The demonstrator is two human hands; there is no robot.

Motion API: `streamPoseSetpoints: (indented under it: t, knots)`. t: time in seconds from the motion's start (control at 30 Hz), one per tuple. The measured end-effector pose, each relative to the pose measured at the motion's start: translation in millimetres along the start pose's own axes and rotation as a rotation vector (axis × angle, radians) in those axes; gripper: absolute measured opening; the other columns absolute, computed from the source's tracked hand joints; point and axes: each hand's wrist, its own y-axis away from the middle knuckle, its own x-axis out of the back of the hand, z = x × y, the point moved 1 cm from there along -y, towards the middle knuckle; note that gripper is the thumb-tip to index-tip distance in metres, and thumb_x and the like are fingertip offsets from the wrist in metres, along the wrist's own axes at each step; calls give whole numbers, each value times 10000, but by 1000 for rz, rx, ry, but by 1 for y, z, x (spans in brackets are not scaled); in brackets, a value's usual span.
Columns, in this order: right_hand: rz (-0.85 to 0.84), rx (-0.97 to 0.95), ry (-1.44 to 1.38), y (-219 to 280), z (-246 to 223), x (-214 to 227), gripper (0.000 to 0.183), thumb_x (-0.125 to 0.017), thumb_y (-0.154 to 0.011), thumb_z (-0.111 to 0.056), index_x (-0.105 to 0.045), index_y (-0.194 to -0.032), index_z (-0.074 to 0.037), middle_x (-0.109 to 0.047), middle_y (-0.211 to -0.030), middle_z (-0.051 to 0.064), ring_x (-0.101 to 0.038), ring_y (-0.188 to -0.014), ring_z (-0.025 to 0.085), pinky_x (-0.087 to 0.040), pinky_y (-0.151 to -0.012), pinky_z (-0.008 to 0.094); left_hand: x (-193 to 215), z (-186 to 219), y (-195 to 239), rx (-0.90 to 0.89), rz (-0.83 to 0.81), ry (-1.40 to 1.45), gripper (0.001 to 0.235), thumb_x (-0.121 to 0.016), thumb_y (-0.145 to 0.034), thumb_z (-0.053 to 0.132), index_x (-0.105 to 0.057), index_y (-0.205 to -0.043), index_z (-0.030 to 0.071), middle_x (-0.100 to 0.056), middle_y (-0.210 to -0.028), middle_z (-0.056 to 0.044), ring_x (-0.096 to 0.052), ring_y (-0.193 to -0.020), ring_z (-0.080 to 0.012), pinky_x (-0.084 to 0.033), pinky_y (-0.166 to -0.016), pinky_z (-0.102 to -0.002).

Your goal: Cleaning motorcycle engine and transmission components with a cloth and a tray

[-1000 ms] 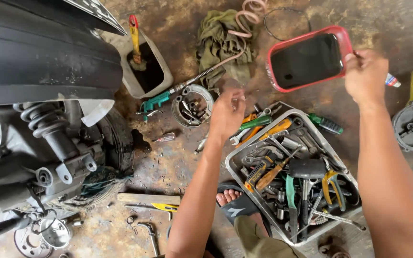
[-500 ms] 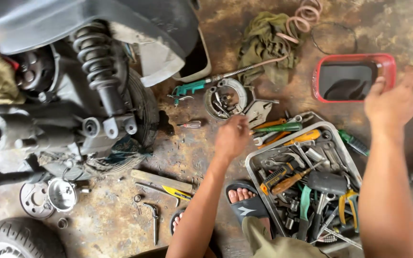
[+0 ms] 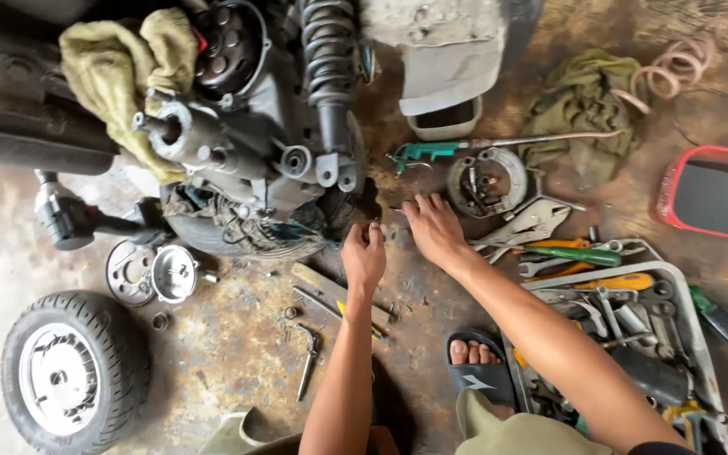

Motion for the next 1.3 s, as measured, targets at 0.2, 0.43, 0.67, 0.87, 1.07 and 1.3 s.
streamPoseSetpoints:
  t: [0.2,0.43,0.67,0.87,1.07,1.3]
  knots:
    - [91,-36,-9,-17,23,-65,427,-790,-754,-197,-585,-1098,-51,-640,-965,181,-671,-930,384,-554,-764,484,17,-10,-3,135,-28,55,340,-539,-994,383,-703,-1089,100,-775,-876,-74,-740,-871,-234,-540,-836,-449]
    - [-8,-336,-702,22,-34,25,514,-761,-807,-336,-602,-1241,-111,-739,-1052,162,-714,-962,361,-547,-819,485,26,-14,2,29,368,101,337,-553,-1036,361,-702,-1081,62,-723,-863,-142,-667,-778,-260,-520,-738,-420]
    - [32,-98,-204,23,-27,-47,485,-748,-775,-200,-575,-1215,-95,-684,-1017,191,-676,-1003,392,-544,-863,481,74,-45,-33,-444,976,-280,445,-676,-959,407,-546,-1316,175,-500,-1222,-61,-540,-1077,-255,-456,-917,-427]
    - [76,-39,-25,20,-21,-66,525,-770,-748,-222,-573,-1223,-119,-643,-1086,155,-631,-1049,363,-527,-858,482,99,-28,-32,-421,967,-426,708,-767,-869,530,-482,-1413,177,-443,-1356,-103,-488,-1187,-347,-385,-947,-507]
    - [164,-3,-107,22,-34,-43,448,-762,-793,-257,-627,-1201,-134,-625,-1110,133,-618,-1040,349,-510,-829,478,107,-38,-52,-409,940,-526,446,-808,-767,336,-657,-1170,218,-508,-1260,-54,-511,-1139,-330,-376,-879,-486]
    - [496,114,-503,5,-65,-25,203,-690,-945,-178,-711,-1138,-118,-681,-1048,98,-694,-932,316,-554,-806,384,109,-55,-55,-344,1010,-254,157,-740,-918,294,-685,-1048,224,-604,-1098,32,-607,-1038,-207,-371,-880,-370]
